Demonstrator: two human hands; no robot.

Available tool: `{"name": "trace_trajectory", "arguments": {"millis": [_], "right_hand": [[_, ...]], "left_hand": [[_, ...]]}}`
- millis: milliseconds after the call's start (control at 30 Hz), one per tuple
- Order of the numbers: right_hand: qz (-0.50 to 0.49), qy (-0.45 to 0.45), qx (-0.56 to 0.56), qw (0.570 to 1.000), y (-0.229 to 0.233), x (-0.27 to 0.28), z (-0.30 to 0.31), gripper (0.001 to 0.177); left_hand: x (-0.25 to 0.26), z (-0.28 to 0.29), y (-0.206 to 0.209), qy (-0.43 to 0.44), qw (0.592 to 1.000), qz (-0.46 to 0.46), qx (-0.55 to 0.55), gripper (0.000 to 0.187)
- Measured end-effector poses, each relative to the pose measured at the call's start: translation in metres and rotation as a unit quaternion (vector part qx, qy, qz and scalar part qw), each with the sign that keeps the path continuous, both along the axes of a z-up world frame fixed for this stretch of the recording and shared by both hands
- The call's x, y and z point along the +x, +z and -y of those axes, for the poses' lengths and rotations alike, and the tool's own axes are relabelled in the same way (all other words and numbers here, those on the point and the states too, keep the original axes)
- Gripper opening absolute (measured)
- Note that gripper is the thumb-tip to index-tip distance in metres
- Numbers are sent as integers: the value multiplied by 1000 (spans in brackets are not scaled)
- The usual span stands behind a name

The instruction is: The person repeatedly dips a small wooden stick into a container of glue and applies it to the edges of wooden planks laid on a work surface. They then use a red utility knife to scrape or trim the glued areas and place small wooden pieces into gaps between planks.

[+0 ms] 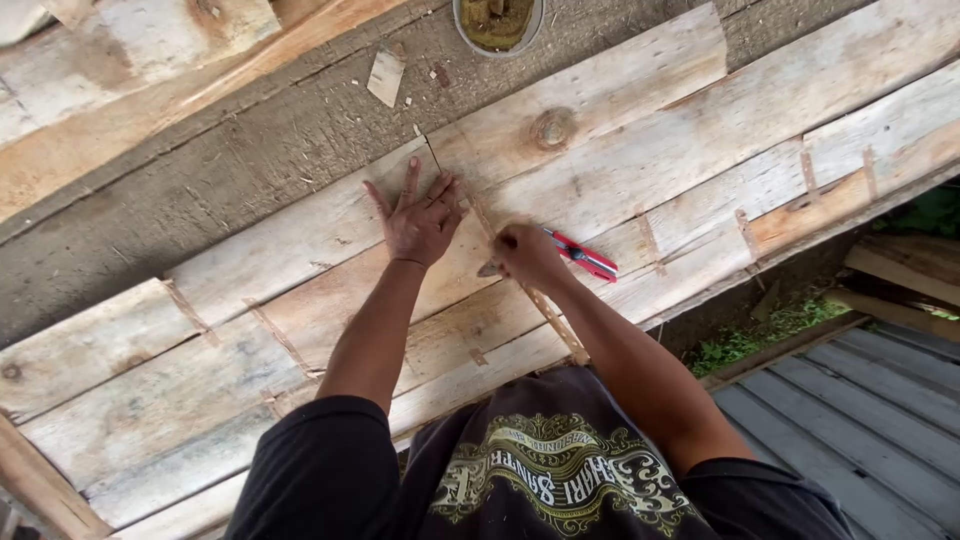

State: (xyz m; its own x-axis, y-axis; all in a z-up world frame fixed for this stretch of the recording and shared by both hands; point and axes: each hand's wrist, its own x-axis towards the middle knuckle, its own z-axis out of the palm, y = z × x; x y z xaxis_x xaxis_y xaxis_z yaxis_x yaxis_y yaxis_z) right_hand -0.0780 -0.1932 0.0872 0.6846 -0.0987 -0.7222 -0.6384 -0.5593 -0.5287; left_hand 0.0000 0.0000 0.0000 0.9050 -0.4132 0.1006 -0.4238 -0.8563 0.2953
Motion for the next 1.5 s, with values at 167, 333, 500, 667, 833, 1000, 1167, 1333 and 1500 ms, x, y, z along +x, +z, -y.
{"name": "trace_trajectory", "arguments": {"millis": [167,333,500,667,833,1000,1167,1333,1500], "right_hand": [[132,-83,-23,987,29,35,1,32],[203,-5,-57,978,29,72,-30,56],[180,2,-132,975,-5,89,-37,51],[182,18,-128,975,-14,95,-27,54],[138,11,-154,978,-17,101,-33,54],[112,-14,-192,975,-5,103,-43,48],[100,-40,-190,976,23,107,-56,50],[119,-55,-200,971,9,104,-53,56],[165,-14,-157,974,-6,100,-36,55]], "left_hand": [[2,3,0,15,999,-35,-12,62],[4,2,5,24,999,-33,0,81],[3,1,2,14,998,-63,-10,104],[7,2,0,17,998,-55,-27,113],[5,0,-8,22,995,-94,-38,119],[6,0,-2,20,990,-129,-57,120],[3,-1,-4,19,989,-136,-62,122],[6,0,-1,20,986,-151,-65,120],[10,-2,6,5,983,-170,-75,126]]}}
